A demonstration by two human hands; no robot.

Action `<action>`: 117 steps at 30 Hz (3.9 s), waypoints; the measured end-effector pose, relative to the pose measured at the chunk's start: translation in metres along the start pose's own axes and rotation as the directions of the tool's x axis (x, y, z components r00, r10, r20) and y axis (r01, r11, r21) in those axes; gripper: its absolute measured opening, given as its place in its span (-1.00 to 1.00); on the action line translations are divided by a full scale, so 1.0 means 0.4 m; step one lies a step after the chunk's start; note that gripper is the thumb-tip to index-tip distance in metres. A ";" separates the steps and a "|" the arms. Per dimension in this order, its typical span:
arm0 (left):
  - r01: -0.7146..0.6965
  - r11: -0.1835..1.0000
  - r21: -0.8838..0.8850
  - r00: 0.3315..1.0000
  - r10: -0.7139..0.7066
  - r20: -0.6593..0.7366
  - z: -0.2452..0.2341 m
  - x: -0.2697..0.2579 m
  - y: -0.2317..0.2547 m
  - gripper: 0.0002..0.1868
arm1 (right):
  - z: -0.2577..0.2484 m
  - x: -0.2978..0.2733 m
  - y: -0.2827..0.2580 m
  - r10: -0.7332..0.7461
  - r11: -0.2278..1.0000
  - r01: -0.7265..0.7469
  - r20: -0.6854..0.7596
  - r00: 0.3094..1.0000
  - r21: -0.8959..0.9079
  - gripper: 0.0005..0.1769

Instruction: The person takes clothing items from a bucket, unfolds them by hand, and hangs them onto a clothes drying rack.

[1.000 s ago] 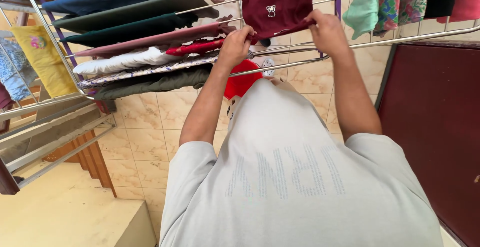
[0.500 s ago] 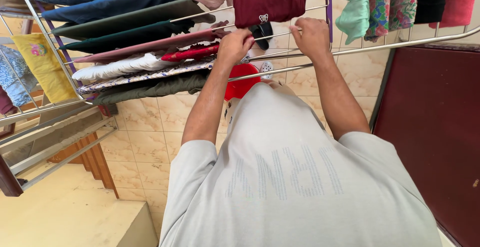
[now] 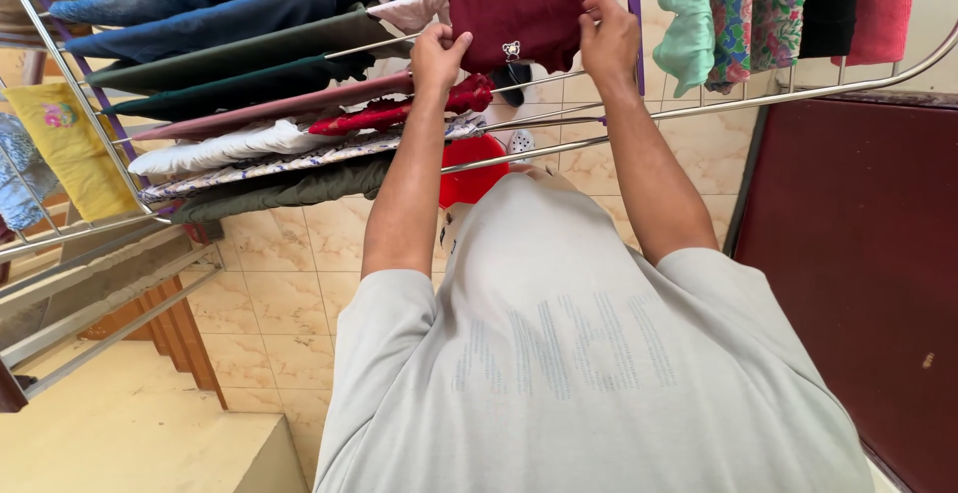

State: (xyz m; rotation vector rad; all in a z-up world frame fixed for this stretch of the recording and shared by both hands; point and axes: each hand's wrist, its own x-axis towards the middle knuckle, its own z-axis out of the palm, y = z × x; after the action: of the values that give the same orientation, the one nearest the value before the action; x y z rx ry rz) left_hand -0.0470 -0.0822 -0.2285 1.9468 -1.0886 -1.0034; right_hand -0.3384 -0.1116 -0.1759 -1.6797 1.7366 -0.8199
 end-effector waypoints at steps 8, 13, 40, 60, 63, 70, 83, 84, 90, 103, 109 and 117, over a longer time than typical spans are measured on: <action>-0.087 0.975 0.204 0.987 0.056 0.153 -0.130 -0.112 0.035 -0.62 | -0.026 -0.012 0.031 -0.252 0.932 0.230 -0.042 0.967 -0.281 -0.79; -0.184 0.927 0.327 0.971 0.224 -0.087 -0.064 -0.052 0.047 -0.65 | 0.017 0.017 -0.015 -0.252 0.911 0.213 -0.067 0.965 -0.353 -0.71; -0.626 0.656 0.421 0.777 0.572 0.263 -0.077 -0.133 0.030 -0.52 | 0.048 -0.022 -0.065 -0.380 0.781 0.544 0.458 0.804 -0.307 -0.61; -0.663 0.627 0.409 0.748 0.574 0.332 -0.196 -0.074 -0.032 -0.80 | -0.055 -0.005 0.041 -0.644 0.532 0.729 0.352 0.679 -0.432 -0.92; -0.613 0.663 0.430 0.787 0.465 0.405 -0.209 -0.076 -0.025 -0.74 | -0.069 0.002 0.034 -0.546 0.516 0.697 0.435 0.716 -0.498 -0.96; -0.715 0.557 0.423 0.693 0.647 0.319 -0.212 -0.126 0.034 -0.60 | -0.074 -0.038 -0.016 -0.527 0.646 0.697 0.478 0.703 -0.312 -0.38; -0.620 0.699 0.356 0.734 0.677 -0.050 -0.407 -0.383 0.020 -0.87 | -0.076 -0.285 -0.119 -0.551 0.824 0.562 0.129 0.824 -0.071 -0.66; -0.604 0.714 0.354 0.735 0.671 -0.099 -0.426 -0.406 -0.006 -0.87 | -0.054 -0.313 -0.132 -0.556 0.823 0.565 0.121 0.822 -0.059 -0.69; -0.335 0.881 0.333 0.787 0.457 -0.415 -0.632 -0.444 -0.217 -0.92 | 0.124 -0.430 -0.198 -0.443 0.885 0.459 0.161 0.882 -0.080 -0.77; -0.493 0.800 0.342 0.800 0.571 -0.184 -0.984 -0.359 -0.391 -0.88 | 0.327 -0.455 -0.196 -0.370 0.852 0.359 0.046 0.928 -0.381 -0.89; -0.659 0.656 0.368 0.733 0.669 0.121 -0.830 -0.273 -0.317 -0.66 | 0.390 -0.360 -0.158 -0.246 0.914 0.173 -0.162 0.956 -0.368 -0.91; -0.625 0.524 0.579 0.742 0.630 0.230 -0.652 -0.181 -0.316 -0.78 | 0.282 -0.306 -0.121 -0.434 0.684 0.385 0.078 0.897 -0.619 -0.92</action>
State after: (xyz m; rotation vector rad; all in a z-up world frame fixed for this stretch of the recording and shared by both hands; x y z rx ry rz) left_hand 0.1981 0.0839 -0.1900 1.7325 -2.1350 -0.2055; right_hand -0.2164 0.0061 -0.2122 -2.5909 1.8237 -0.5023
